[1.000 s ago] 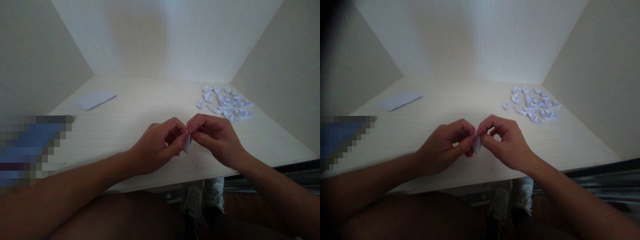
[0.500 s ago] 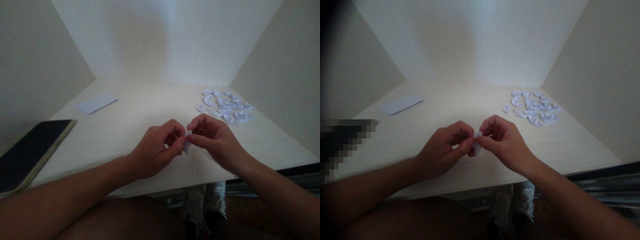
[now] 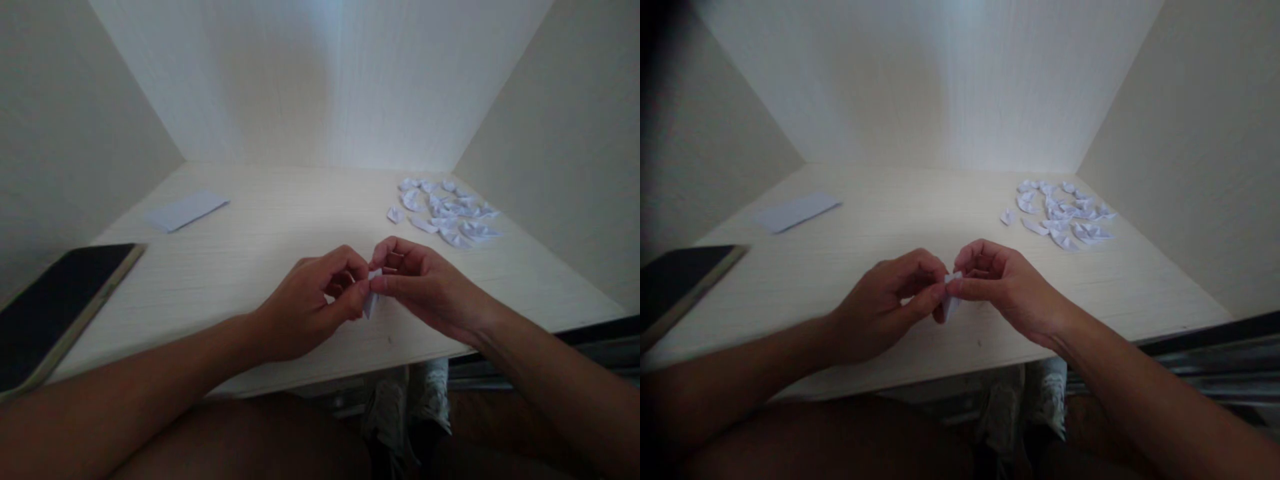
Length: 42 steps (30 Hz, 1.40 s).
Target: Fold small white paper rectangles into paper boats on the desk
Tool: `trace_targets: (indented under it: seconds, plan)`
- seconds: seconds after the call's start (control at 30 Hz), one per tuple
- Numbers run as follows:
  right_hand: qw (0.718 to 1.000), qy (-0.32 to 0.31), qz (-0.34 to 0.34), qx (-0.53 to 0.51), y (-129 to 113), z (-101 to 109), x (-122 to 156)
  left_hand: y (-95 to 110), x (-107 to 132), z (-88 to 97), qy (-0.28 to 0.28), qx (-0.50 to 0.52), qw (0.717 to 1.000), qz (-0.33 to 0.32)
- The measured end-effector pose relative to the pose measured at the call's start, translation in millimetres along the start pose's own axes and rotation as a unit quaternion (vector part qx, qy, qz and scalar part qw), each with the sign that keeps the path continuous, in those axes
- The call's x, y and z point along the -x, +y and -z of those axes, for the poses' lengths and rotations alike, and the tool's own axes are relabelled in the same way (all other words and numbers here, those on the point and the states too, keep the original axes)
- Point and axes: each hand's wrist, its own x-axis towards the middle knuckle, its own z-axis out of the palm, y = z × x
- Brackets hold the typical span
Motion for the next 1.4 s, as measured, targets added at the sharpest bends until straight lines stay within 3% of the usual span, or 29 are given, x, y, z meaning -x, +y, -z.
trace_targets:
  seconds: [0.53,0.8,1.0,1.23,1.4]
  plan:
    - [1.0,0.013,0.026,-0.009,2,0,0,2,0,-1.1,0.007,0.037,0.998,0.055]
    - [1.0,-0.025,-0.004,-0.011,3,3,0,8,-3,0.3,0.031,0.131,0.986,0.098]
    - [1.0,-0.001,-0.018,0.002,2,4,2,2,-9,3.4,0.036,0.265,0.953,0.139]
    - [0.999,-0.021,-0.031,0.036,4,6,2,-2,-11,5.5,-0.03,0.304,0.922,0.24]
    - [0.999,-0.035,-0.022,0.002,3,2,2,-1,-10,6.8,-0.061,0.353,0.885,0.299]
